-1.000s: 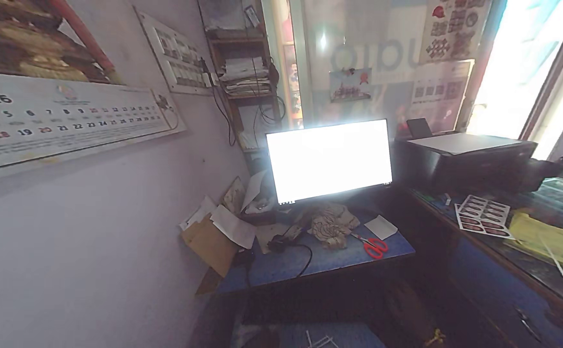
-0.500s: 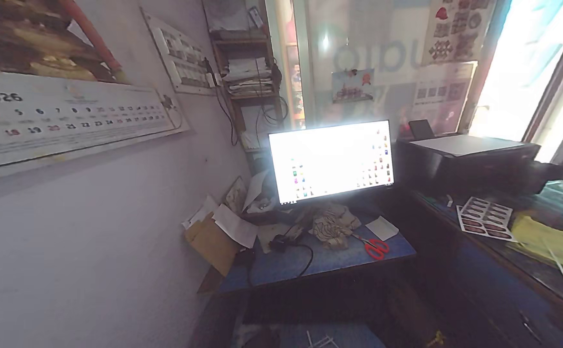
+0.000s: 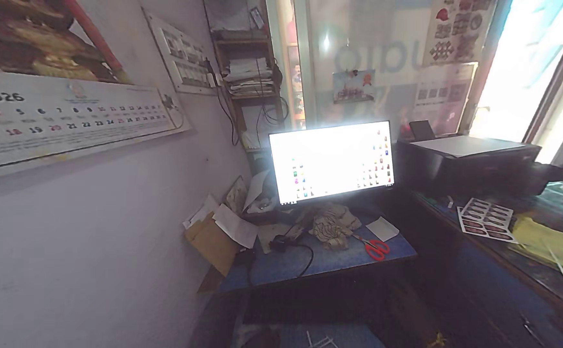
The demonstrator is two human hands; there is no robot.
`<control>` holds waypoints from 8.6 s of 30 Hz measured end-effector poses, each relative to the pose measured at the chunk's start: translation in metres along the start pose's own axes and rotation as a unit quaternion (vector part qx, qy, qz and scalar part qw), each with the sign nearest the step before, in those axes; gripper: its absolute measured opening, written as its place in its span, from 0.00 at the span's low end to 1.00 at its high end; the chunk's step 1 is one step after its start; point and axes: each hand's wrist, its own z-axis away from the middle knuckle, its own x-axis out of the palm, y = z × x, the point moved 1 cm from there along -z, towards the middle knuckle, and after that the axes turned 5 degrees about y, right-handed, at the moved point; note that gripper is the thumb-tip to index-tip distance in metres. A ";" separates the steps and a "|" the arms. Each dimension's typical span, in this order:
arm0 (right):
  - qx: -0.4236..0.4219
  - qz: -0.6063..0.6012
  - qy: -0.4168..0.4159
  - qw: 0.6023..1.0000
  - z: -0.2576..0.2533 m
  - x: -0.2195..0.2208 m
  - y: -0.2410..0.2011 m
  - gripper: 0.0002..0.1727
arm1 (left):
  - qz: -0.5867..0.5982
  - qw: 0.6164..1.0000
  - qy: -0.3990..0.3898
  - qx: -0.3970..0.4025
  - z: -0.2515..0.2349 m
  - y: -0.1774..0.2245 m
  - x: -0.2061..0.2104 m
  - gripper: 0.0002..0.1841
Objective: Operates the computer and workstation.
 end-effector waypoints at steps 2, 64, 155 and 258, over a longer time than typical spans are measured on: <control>0.008 0.004 -0.037 0.999 0.002 -0.018 -0.019 0.29 | 0.001 1.000 -0.005 -0.003 0.001 0.002 -0.003 0.33; -0.032 0.075 -0.054 0.995 0.002 -0.025 -0.032 0.30 | -0.032 0.995 -0.088 -0.024 0.007 0.017 -0.030 0.32; 0.037 -0.015 -0.065 0.997 0.011 -0.061 -0.080 0.33 | -0.010 1.000 0.002 0.000 0.005 0.004 -0.007 0.29; 0.010 0.039 -0.068 0.997 0.002 -0.031 -0.039 0.28 | -0.013 1.000 -0.012 -0.003 0.006 0.008 -0.014 0.30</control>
